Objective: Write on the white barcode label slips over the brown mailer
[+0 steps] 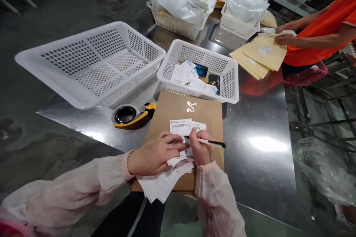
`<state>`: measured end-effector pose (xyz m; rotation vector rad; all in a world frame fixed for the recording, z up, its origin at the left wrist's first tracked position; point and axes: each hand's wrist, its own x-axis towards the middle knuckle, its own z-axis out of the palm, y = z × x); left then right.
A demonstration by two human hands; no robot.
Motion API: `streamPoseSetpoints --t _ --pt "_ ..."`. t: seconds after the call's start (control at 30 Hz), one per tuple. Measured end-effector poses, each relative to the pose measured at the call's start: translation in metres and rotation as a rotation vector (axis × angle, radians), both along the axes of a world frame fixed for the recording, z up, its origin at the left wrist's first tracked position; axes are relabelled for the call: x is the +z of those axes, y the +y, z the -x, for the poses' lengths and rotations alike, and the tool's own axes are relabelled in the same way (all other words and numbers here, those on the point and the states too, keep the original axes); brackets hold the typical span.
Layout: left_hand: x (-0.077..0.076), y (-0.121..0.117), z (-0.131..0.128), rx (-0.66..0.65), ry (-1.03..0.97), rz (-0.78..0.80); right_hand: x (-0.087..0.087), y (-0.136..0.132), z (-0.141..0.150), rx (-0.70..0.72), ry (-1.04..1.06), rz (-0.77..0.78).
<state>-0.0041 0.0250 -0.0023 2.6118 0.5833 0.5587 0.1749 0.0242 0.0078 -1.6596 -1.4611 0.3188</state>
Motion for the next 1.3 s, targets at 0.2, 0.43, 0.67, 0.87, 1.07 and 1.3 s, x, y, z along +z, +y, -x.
streamPoseSetpoints --t 0.2,0.43,0.67,0.87,1.07,1.3 --pt "-0.0001 0.0006 0.0004 -0.001 -0.011 -0.019 0.0012 0.0007 -0.001 -0.001 0.014 -0.036" --pt "-0.0011 0.0003 0.001 -0.006 -0.037 -0.015 -0.0017 0.0008 -0.0033 0.037 0.041 0.009" --pt "-0.0012 -0.0009 0.0018 -0.002 -0.043 -0.015 -0.0021 0.0004 -0.0054 0.061 0.015 -0.01" --pt "-0.0022 -0.0003 0.0022 -0.008 -0.032 -0.017 -0.0024 0.0007 -0.0066 0.041 0.013 0.016" --pt "-0.0031 -0.0009 0.0026 -0.004 -0.038 -0.014 -0.0006 -0.0001 -0.0056 0.056 0.036 0.014" --pt "-0.0031 -0.0005 0.0025 -0.006 -0.039 -0.004 0.0006 0.0003 -0.0043 0.054 0.001 0.033"
